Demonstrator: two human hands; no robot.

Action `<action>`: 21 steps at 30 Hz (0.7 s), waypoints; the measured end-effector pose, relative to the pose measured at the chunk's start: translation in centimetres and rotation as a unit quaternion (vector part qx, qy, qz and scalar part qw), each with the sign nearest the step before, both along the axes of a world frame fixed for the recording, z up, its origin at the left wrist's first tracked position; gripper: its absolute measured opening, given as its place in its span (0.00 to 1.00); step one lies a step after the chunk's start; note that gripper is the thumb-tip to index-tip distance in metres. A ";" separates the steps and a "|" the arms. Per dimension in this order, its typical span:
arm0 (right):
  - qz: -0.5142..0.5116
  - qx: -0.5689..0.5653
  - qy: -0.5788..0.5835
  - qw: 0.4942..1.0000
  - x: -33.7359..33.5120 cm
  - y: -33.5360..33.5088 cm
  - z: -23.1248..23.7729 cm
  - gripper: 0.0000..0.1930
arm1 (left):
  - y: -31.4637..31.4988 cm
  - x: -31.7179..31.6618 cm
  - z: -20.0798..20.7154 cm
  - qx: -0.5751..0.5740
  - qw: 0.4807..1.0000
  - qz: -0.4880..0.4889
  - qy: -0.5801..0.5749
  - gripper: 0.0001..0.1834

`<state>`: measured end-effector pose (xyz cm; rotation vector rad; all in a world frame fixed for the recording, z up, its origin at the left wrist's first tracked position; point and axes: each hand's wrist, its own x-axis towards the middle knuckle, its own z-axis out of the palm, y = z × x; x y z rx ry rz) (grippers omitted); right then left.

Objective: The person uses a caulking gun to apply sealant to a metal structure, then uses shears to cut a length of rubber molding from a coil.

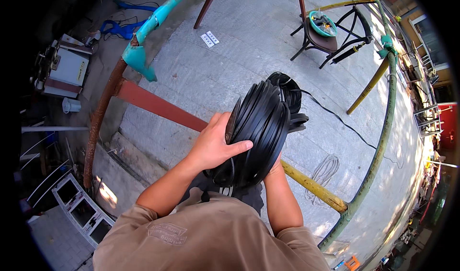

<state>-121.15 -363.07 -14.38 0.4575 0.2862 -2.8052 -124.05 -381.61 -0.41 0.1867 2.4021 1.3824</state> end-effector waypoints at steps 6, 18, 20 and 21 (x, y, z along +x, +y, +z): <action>-0.053 0.069 -0.052 0.995 -7.0 0.6 -2.5 0.28 | -0.7 -9.5 -4.2 0.043 0.997 -0.067 -0.007 0.44; 0.007 0.142 -0.074 0.987 -28.5 -9.6 -9.7 0.35 | -11.8 -30.4 -13.8 -0.082 0.992 0.069 0.061 0.36; 0.037 0.263 -0.121 0.956 -33.9 -12.0 -16.8 0.40 | -14.1 -31.3 -17.1 -0.179 0.961 0.167 0.128 0.31; 0.051 0.352 -0.158 0.921 -35.3 -12.3 -20.9 0.43 | -14.9 -31.6 -18.2 -0.209 0.946 0.189 0.158 0.29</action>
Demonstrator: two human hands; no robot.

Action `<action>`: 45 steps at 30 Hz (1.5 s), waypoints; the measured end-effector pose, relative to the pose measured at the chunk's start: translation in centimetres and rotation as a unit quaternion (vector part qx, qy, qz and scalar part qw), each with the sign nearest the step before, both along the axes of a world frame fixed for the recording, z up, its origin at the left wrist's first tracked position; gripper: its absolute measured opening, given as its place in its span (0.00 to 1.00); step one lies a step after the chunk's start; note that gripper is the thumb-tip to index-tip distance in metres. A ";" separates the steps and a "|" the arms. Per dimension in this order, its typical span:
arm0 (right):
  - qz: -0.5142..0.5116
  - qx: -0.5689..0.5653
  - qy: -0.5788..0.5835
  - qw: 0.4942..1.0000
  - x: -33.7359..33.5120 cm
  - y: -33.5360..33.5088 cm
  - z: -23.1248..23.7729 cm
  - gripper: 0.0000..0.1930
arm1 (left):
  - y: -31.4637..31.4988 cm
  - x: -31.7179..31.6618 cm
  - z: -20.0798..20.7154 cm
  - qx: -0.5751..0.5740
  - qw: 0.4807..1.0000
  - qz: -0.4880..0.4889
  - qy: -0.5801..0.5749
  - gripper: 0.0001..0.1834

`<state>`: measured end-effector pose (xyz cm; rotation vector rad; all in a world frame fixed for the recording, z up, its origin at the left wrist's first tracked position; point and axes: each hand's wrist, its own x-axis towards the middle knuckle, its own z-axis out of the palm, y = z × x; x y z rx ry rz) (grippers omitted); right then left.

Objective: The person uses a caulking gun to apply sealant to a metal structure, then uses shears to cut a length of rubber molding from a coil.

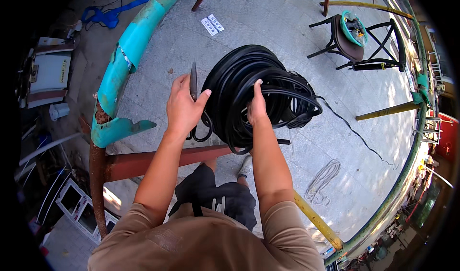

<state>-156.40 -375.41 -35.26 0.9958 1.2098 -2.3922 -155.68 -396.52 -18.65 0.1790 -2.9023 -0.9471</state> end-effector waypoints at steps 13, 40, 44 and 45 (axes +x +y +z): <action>0.534 0.269 -0.127 0.792 26.6 -1.3 -7.7 0.31 | -1.2 15.2 -3.8 0.095 0.910 -0.214 -0.342 0.24; 0.158 0.262 -0.282 0.909 69.2 24.9 -1.7 0.12 | 1.8 29.7 -4.9 -0.031 0.822 -0.216 -0.526 0.25; -0.019 0.227 -0.351 0.908 75.0 20.3 0.4 0.13 | 0.0 28.8 -6.7 0.075 0.815 -0.093 -0.567 0.18; -0.074 0.214 -0.370 0.901 76.4 18.7 1.9 0.13 | -0.7 28.8 -6.9 0.116 0.801 -0.062 -0.584 0.18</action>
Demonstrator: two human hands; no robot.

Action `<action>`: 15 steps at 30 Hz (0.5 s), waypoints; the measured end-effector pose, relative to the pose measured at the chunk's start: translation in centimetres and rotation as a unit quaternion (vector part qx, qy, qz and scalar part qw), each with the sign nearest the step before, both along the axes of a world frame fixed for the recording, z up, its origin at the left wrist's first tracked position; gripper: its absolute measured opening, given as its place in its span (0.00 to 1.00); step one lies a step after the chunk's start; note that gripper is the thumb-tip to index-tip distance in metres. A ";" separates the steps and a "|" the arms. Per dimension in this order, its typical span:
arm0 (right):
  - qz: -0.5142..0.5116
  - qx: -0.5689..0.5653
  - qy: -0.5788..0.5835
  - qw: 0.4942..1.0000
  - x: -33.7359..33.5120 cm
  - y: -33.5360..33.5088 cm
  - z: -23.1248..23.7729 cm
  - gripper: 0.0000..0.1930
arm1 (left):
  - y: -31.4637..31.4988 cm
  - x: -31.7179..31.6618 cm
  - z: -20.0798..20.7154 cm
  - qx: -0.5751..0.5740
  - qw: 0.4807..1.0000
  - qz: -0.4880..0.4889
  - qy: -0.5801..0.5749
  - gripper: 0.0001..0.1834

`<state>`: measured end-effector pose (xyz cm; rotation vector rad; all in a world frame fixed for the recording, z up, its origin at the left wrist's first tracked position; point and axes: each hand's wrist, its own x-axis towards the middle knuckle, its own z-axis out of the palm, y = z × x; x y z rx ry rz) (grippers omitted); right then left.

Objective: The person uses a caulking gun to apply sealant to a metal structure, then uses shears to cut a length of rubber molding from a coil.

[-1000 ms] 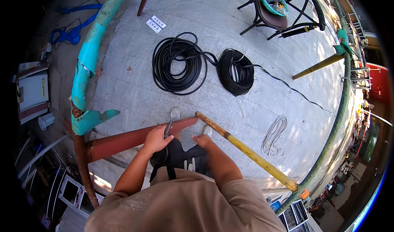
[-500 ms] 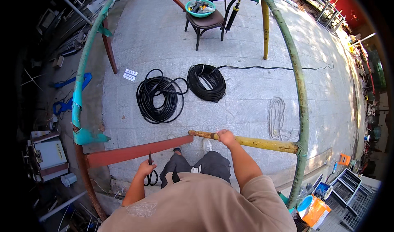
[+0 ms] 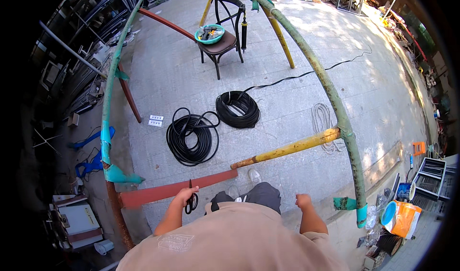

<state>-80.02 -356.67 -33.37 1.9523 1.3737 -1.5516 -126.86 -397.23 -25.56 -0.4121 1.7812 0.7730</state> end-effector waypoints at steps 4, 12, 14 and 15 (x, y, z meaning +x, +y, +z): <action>0.092 -0.064 -0.027 0.993 2.3 -5.6 2.7 0.14 | 1.7 -0.1 0.2 0.059 0.987 0.142 -0.038 0.15; 0.101 0.052 0.100 0.989 -3.3 -12.0 8.1 0.16 | 13.7 -6.8 0.4 0.280 0.929 0.242 -0.013 0.15; 0.106 0.062 0.120 0.985 -3.0 -13.6 9.1 0.16 | 18.0 -9.4 2.1 0.314 0.915 0.255 0.008 0.22; 0.109 0.073 0.132 0.983 -2.4 -13.6 9.5 0.16 | 20.1 -9.6 4.7 0.284 0.924 0.253 0.027 0.28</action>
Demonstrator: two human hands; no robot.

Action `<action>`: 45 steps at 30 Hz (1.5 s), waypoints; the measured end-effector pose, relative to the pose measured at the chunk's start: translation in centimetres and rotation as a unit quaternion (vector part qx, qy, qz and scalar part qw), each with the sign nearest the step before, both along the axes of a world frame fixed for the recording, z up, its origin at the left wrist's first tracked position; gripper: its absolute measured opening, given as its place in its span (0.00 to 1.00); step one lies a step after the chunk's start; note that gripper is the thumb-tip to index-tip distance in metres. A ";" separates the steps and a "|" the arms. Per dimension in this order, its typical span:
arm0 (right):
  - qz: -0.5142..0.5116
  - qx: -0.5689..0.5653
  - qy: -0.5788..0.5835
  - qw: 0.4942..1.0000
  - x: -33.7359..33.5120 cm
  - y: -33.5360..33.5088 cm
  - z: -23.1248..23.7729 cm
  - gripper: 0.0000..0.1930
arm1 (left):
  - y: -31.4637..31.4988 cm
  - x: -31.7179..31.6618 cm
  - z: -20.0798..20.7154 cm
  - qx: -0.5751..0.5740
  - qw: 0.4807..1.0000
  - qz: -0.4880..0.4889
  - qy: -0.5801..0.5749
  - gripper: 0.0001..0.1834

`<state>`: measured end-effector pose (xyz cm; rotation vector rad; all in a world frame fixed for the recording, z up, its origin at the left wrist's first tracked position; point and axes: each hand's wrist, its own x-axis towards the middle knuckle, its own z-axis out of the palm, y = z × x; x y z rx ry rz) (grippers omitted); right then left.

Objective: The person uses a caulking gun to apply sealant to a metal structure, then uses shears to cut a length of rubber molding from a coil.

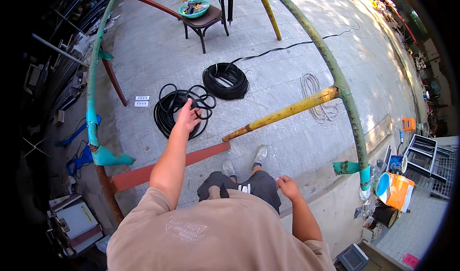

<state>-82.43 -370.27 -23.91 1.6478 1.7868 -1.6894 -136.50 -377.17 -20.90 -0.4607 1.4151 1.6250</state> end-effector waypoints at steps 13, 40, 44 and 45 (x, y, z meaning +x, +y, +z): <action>-0.257 -0.130 -0.134 0.948 23.6 -10.5 -2.7 0.15 | -20.9 22.2 -14.6 -0.331 0.787 -0.520 -0.007 0.19; -0.301 0.195 -0.049 0.932 50.9 16.8 10.4 0.16 | 14.8 54.3 -11.3 -0.191 0.678 -0.696 0.141 0.21; -0.434 0.117 -0.140 0.882 62.4 10.1 3.8 0.16 | 18.4 59.4 -13.3 -0.172 0.688 -0.689 0.149 0.19; -0.495 0.047 -0.131 0.858 66.7 5.4 0.6 0.16 | 19.5 61.1 -13.2 -0.115 0.680 -0.702 0.175 0.19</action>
